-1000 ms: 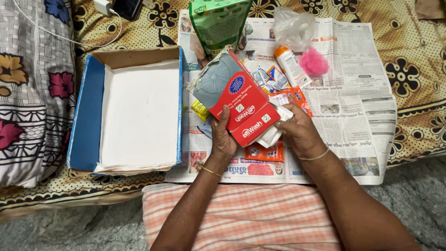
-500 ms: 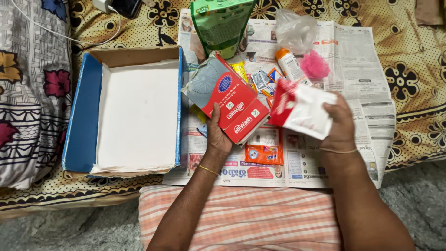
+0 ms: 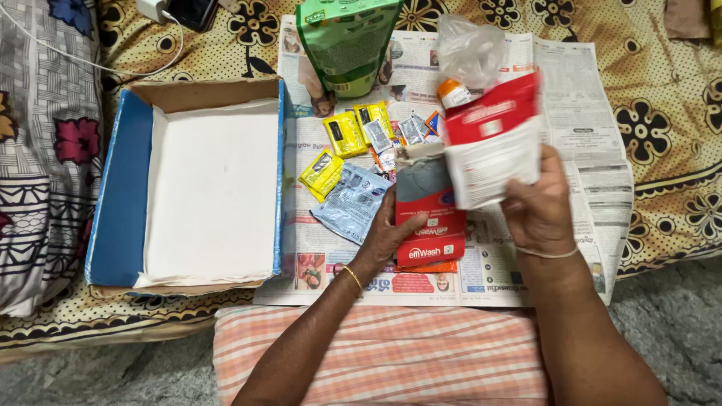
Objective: The person sits on a bed and unpacks a red cardboard box, removing several small sachets and packets. They place the items onto a newspaper spread on the bed and then fold the empty box.
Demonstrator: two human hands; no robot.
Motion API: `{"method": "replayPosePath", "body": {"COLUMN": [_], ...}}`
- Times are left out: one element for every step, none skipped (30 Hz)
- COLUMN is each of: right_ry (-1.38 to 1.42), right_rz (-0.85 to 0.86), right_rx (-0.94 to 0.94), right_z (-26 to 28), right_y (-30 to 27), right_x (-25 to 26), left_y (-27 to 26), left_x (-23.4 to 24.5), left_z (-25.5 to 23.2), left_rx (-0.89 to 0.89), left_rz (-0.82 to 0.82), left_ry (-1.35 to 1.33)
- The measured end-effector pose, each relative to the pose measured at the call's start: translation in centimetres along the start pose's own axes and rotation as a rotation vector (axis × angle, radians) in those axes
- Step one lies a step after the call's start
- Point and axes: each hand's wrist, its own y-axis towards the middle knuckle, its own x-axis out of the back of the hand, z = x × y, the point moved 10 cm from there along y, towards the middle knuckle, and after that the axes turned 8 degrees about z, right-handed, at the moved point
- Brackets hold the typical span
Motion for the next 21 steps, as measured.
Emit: {"method": "replayPosePath", "body": {"right_ry": [-0.105,-0.209,-0.290,-0.371,-0.450,-0.373,-0.297,-0.221,-0.207,-0.193,-0.177,-0.365,-0.553,-0.741,-0.919,-1.096,-1.270,-1.249,-1.225,-1.200,-1.039], "right_rz": [-0.012,-0.024,-0.017,-0.009,0.001,-0.036,-0.071,-0.105,-0.135,-0.165,-0.198,-0.175,-0.152,-0.129,-0.065,0.001,0.068,0.132,0.199,0.265,0.294], "right_rx": [-0.050,-0.101,-0.115,-0.130,-0.144,-0.155,-0.165,-0.174,-0.152,-0.130,-0.106,-0.106,-0.103,-0.099,-0.001,0.099,0.201,0.138,0.078,0.018,-0.104], "right_z": [-0.9,-1.9,-2.4,-2.9,-3.3,-3.5,-3.5,-3.4,-2.8,-2.1,-1.5,-0.8,-0.2,0.2,1.0,1.4,1.5,0.4,-0.7,-1.9,-3.7], "right_y": [0.0,0.0,0.0,0.1,0.1,0.1,0.3,0.5,0.7,1.1,1.1,1.2,1.3,1.4,1.3,0.9,0.3,0.1,-0.1,-0.3,-0.6], "right_x": [0.3,0.7,0.7,0.7,0.5,0.8,1.1,1.4,1.7,2.1,2.6,2.4,2.3,2.0,0.8,-0.6,-2.2,-2.5,-2.8,-3.2,-3.1], "left_y": [0.0,-0.1,-0.1,-0.1,-0.2,-0.3,-0.3,-0.3,-0.4,-0.3,0.0,0.1,0.4,0.7,0.7,0.6,0.5,0.5,0.5,0.5,0.3], "left_x": [-0.1,-0.3,-0.4,-0.3,-0.1,0.2,0.6,1.0,1.4,2.0,2.7,3.4,4.1,4.8,5.4,5.9,6.3,6.4,6.4,6.4,6.3], "left_z": [0.1,0.2,0.3,0.4,0.5,0.7,0.9,1.2,1.6,1.5,1.4,1.4,1.8,2.2,2.6,2.4,2.2,1.9,1.9,1.9,1.8], "left_rx": [0.012,0.024,0.035,0.050,0.064,0.078,0.094,0.110,0.129,0.084,0.042,-0.001,0.009,0.019,0.029,0.005,-0.018,-0.041,-0.038,-0.035,-0.030], "left_rz": [0.008,0.016,0.023,0.007,-0.011,-0.029,-0.054,-0.080,-0.107,-0.123,-0.136,-0.150,-0.163,-0.176,-0.191,-0.177,-0.163,-0.148,-0.157,-0.166,-0.177], "left_ry": [-0.013,-0.025,-0.040,-0.080,-0.119,-0.158,-0.216,-0.274,-0.333,-0.414,-0.493,-0.571,-0.662,-0.753,-0.844,-0.864,-0.885,-0.905,-0.913,-0.921,-0.929]}}
